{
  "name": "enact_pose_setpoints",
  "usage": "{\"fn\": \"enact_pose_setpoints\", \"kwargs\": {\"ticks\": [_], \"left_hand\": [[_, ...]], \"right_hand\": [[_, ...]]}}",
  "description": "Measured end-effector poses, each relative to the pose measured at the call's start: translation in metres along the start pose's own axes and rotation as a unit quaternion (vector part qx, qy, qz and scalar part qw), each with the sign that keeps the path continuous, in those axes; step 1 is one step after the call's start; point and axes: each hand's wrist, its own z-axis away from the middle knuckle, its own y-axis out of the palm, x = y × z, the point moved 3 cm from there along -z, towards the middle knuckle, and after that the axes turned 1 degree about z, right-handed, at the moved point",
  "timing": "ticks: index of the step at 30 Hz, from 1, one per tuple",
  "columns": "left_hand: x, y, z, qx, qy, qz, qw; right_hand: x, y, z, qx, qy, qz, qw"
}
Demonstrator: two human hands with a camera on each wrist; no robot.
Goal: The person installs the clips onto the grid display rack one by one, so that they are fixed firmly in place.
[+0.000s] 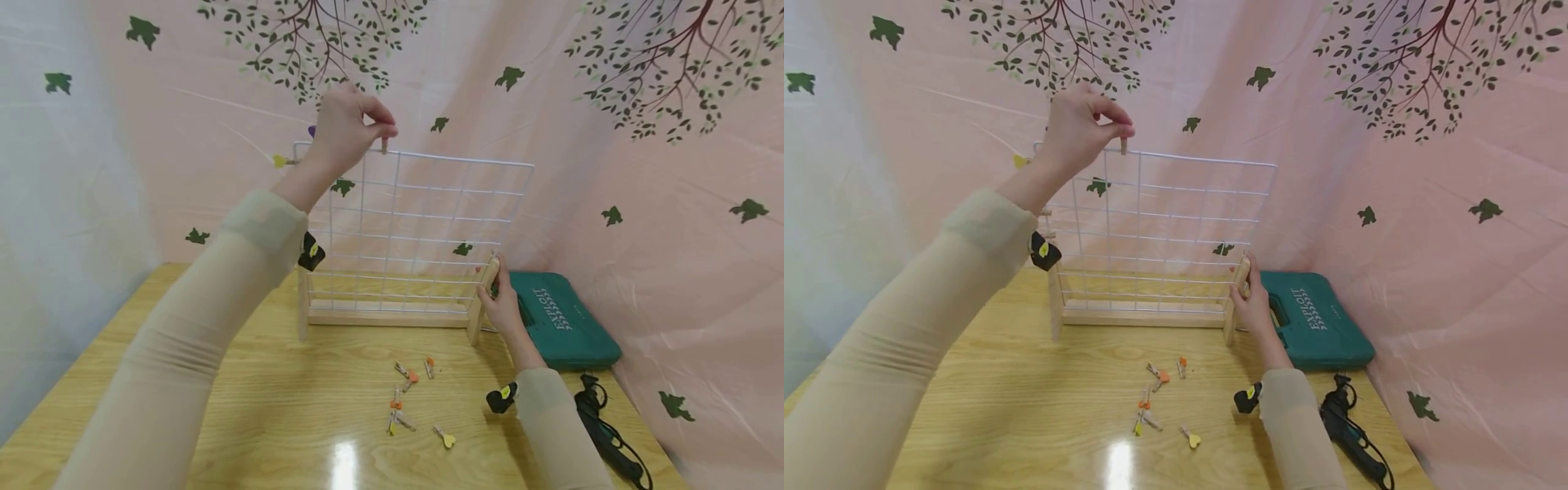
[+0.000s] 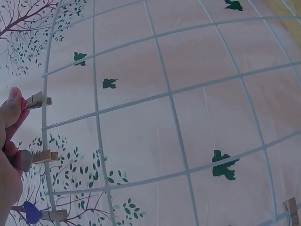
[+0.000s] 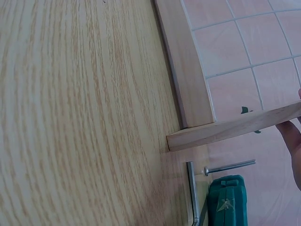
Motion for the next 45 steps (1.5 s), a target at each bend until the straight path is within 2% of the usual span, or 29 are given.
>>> {"fn": "enact_pose_setpoints", "kwargs": {"ticks": [3,9,12,16,19,22,24,28,32,35,38,42,45], "left_hand": [[0.001,0.003,0.002,0.006,0.005,-0.011,0.9999],[0.005,0.007,0.005,0.008,0.018,-0.016,0.9997],[0.003,0.006,0.007,0.007,0.03,-0.018,0.9994],[-0.007,0.001,0.014,-0.011,0.073,-0.013,0.9972],[-0.014,0.001,0.029,-0.032,0.12,0.011,0.9922],[-0.016,0.008,0.053,-0.037,0.154,0.046,0.9863],[-0.015,0.019,0.072,-0.017,0.153,0.066,0.9858],[-0.009,0.048,0.121,0.062,0.128,0.089,0.9857],[0.0,0.082,0.178,0.144,0.112,0.092,0.9789],[0.005,0.106,0.22,0.204,0.102,0.084,0.9701],[0.009,0.124,0.254,0.255,0.085,0.089,0.9592],[0.013,0.143,0.286,0.308,0.063,0.116,0.9423],[0.016,0.156,0.301,0.333,0.076,0.131,0.9308]], "right_hand": [[0.003,-0.001,0.0,0.001,-0.002,-0.008,1.0],[0.026,-0.003,0.004,0.003,0.005,-0.019,1.0],[0.026,-0.004,0.005,0.001,0.004,-0.008,1.0],[0.026,-0.005,0.006,-0.001,0.002,-0.009,1.0],[0.03,-0.006,0.007,0.0,0.006,-0.014,1.0],[0.031,-0.006,0.006,0.005,0.006,-0.015,1.0],[0.031,-0.005,0.005,0.007,0.004,-0.017,1.0],[0.031,-0.004,0.004,0.008,-0.005,-0.023,1.0],[0.029,-0.003,0.003,0.01,-0.004,-0.025,1.0],[0.029,-0.001,0.004,0.012,0.002,-0.029,1.0],[0.03,-0.002,0.005,0.013,0.007,-0.033,0.999],[0.033,-0.003,0.005,0.008,-0.001,-0.028,1.0],[0.032,-0.004,0.004,0.005,-0.014,-0.019,1.0]]}}
